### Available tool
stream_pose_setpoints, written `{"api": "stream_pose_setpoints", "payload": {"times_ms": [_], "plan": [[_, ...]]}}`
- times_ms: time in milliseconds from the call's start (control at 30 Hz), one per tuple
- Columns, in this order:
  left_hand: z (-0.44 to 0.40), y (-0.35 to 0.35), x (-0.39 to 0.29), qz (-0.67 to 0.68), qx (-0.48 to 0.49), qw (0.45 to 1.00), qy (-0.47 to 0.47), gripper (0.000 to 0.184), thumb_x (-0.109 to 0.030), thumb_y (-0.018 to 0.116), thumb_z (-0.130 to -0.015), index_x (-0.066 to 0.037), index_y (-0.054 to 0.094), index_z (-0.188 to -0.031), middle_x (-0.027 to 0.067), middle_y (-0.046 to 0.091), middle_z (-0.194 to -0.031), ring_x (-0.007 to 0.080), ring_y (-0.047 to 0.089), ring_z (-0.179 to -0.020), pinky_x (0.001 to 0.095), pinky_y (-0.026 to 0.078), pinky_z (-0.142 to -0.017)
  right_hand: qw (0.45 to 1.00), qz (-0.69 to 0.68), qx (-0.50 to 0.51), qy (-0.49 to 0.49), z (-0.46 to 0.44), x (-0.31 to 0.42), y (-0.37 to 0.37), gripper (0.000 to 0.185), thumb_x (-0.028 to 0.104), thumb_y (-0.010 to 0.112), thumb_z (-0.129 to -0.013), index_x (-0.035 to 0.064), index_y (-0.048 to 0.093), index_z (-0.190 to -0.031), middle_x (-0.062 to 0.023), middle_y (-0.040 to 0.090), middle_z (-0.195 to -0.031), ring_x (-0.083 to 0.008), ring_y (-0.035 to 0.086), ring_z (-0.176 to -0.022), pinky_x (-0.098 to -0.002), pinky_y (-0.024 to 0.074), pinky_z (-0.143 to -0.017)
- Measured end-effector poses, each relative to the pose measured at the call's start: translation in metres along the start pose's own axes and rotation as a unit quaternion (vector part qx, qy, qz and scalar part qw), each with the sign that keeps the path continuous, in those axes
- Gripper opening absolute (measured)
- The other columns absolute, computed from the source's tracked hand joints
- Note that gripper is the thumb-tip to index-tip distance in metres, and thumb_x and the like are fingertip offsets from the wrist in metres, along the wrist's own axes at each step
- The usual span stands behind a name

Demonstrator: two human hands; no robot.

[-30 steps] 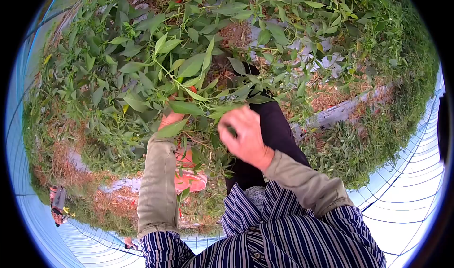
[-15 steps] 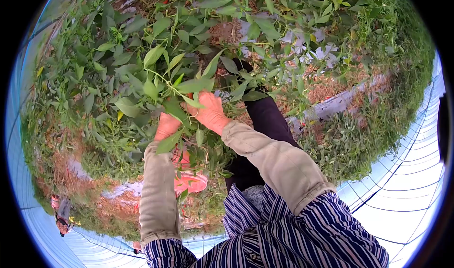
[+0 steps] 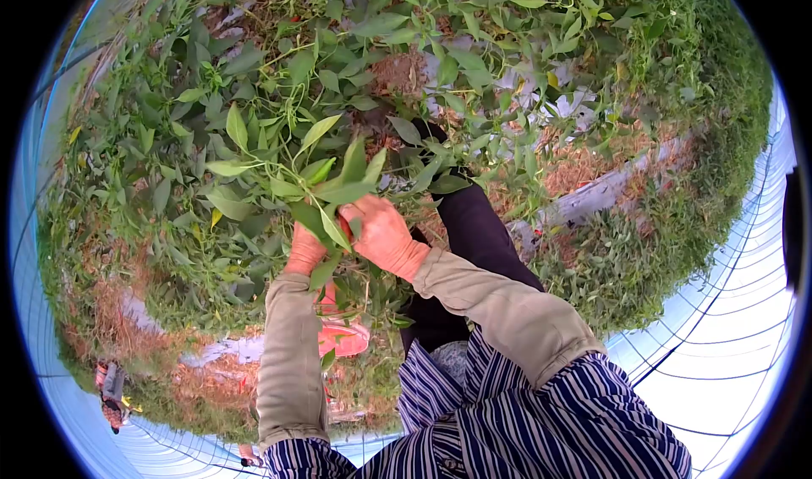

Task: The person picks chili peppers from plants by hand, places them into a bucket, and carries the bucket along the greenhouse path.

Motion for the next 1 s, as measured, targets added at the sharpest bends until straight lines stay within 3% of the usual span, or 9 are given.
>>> {"api": "stream_pose_setpoints", "payload": {"times_ms": [67,100,233,300,500,600,767,833,1000], "plan": [[0.010,-0.002,-0.024,-0.214,-0.071,0.956,0.187,0.053,-0.011,0.072,-0.065,-0.002,0.052,-0.114,0.0122,0.062,-0.096,0.0284,0.060,-0.087,0.0362,0.048,-0.078,0.995,-0.074,-0.023,-0.055,-0.001,0.016,-0.014,0.028,0.009,0.059,-0.071,0.0020,0.052,-0.098,-0.0142,0.056,-0.087,-0.0311,0.057,-0.078,-0.0391,0.0487,-0.071],[0.013,0.001,-0.016,-0.210,-0.068,0.957,0.190,0.053,-0.011,0.072,-0.065,-0.002,0.052,-0.114,0.0122,0.062,-0.096,0.0284,0.060,-0.087,0.0362,0.048,-0.078,0.996,-0.070,-0.024,-0.051,0.001,0.013,-0.012,0.028,0.009,0.059,-0.071,0.0020,0.052,-0.098,-0.0142,0.056,-0.087,-0.0311,0.057,-0.078,-0.0391,0.0487,-0.071],[0.007,-0.008,0.024,0.201,-0.065,0.975,-0.064,0.055,-0.004,0.071,-0.063,-0.002,0.052,-0.114,0.0114,0.062,-0.095,0.0240,0.059,-0.084,0.0341,0.048,-0.076,0.977,-0.154,0.129,0.073,-0.002,-0.007,0.034,0.028,0.007,0.057,-0.076,-0.0030,0.044,-0.098,-0.0216,0.053,-0.091,-0.0404,0.058,-0.080,-0.0456,0.0485,-0.071],[0.002,-0.023,0.011,0.056,-0.075,0.995,-0.042,0.058,-0.001,0.072,-0.062,-0.002,0.051,-0.116,0.0100,0.062,-0.097,0.0199,0.059,-0.086,0.0322,0.048,-0.077,0.977,-0.163,0.089,0.102,-0.013,-0.011,0.031,0.027,0.008,0.058,-0.076,-0.0024,0.044,-0.096,-0.0225,0.053,-0.093,-0.0424,0.056,-0.084,-0.0453,0.0474,-0.073],[0.003,-0.032,0.017,0.166,-0.084,0.980,-0.064,0.041,-0.004,0.068,-0.075,-0.003,0.052,-0.113,0.0115,0.060,-0.100,0.0239,0.059,-0.086,0.0326,0.048,-0.074,0.949,-0.242,0.075,0.189,-0.026,-0.021,0.042,0.033,0.009,0.063,-0.073,-0.0019,0.045,-0.098,-0.0244,0.053,-0.096,-0.0432,0.055,-0.090,-0.0448,0.0447,-0.076],[0.013,-0.030,0.025,-0.081,-0.021,0.992,-0.091,0.045,-0.008,0.068,-0.073,-0.005,0.052,-0.114,0.0127,0.056,-0.111,0.0259,0.054,-0.101,0.0390,0.044,-0.087,0.952,-0.239,0.099,0.165,-0.028,-0.013,0.043,0.035,0.007,0.064,-0.072,-0.0010,0.044,-0.100,-0.0251,0.051,-0.099,-0.0446,0.054,-0.087,-0.0465,0.0448,-0.074],[0.025,0.015,0.088,0.040,0.043,0.991,-0.123,0.049,-0.022,0.066,-0.076,-0.007,0.050,-0.121,0.0087,0.056,-0.113,0.0262,0.052,-0.107,0.0362,0.039,-0.096,0.966,-0.193,0.139,0.105,-0.009,0.010,0.028,0.035,0.003,0.060,-0.074,-0.0010,0.041,-0.103,-0.0247,0.050,-0.097,-0.0456,0.054,-0.086,-0.0489,0.0452,-0.070],[0.023,0.012,0.055,-0.030,0.078,0.976,-0.200,0.048,-0.033,0.057,-0.081,-0.008,0.051,-0.121,0.0098,0.056,-0.115,0.0269,0.052,-0.108,0.0380,0.039,-0.097,0.969,-0.180,0.143,0.087,-0.002,0.020,0.022,0.033,0.000,0.060,-0.074,0.0000,0.042,-0.102,-0.0239,0.049,-0.093,-0.0445,0.054,-0.083,-0.0481,0.0455,-0.070],[0.039,0.004,0.055,-0.094,0.086,0.971,-0.204,0.045,-0.031,0.057,-0.080,-0.009,0.052,-0.119,0.0105,0.056,-0.113,0.0275,0.053,-0.106,0.0385,0.039,-0.095,0.931,-0.299,0.208,0.032,0.036,0.088,-0.009,0.044,-0.004,0.061,-0.073,0.0021,0.044,-0.113,-0.0120,0.052,-0.085,-0.0242,0.059,-0.075,-0.0350,0.0473,-0.058]]}}
Point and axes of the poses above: each hand's wrist, its own z-axis away from the middle knuckle, its own y-axis out of the palm, x = y × z, the point moved 10 cm from there along -z, towards the middle knuckle
